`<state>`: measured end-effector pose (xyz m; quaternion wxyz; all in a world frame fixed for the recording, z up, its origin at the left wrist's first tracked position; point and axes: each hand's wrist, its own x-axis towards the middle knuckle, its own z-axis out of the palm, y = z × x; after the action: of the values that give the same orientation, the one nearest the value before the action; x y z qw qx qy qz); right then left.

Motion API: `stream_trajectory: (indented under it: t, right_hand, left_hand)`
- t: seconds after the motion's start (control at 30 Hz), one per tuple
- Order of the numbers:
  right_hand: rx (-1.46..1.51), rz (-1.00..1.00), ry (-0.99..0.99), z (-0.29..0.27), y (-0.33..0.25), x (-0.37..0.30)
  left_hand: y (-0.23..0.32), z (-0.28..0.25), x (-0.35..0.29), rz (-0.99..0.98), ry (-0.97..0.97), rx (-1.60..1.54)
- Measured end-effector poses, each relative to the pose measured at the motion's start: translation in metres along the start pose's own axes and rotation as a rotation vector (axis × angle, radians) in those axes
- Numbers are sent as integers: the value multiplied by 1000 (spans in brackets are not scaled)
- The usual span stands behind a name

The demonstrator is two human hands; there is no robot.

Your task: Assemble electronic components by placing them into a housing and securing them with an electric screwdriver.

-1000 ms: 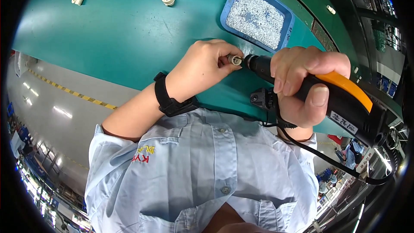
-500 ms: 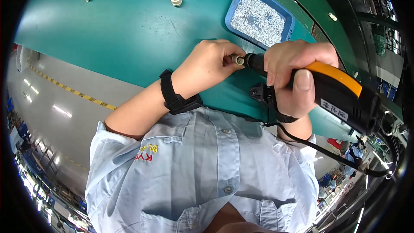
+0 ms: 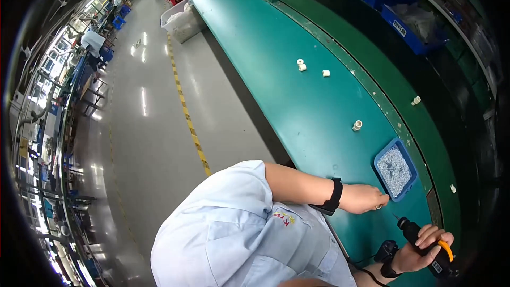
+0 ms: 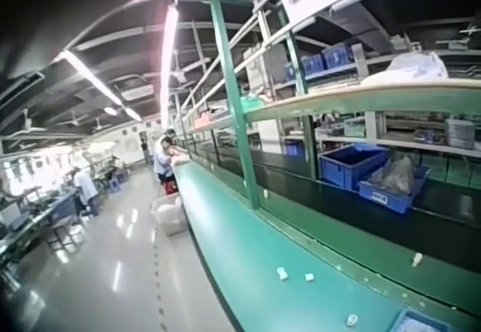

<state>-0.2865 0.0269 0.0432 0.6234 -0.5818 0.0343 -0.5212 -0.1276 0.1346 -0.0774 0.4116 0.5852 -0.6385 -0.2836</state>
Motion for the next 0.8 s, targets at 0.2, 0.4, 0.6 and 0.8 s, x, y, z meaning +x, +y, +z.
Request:
stream_trajectory:
  t: [0.2, 0.4, 0.6, 0.8]
  right_hand:
    - [-111, 49, 88, -26, -18, -25]
    - [-36, 50, 3, -36, -31, -40]
    - [-87, 29, 17, -42, -36, -41]
    - [-109, 77, 25, -52, -33, -34]
  left_hand:
    - [2, 7, 7, 112, 36, 41]
    - [24, -11, 6, 129, 171, 218]
    - [-9, -54, 57, 47, 186, 537]
    - [-15, -62, 93, -296, -220, 280]
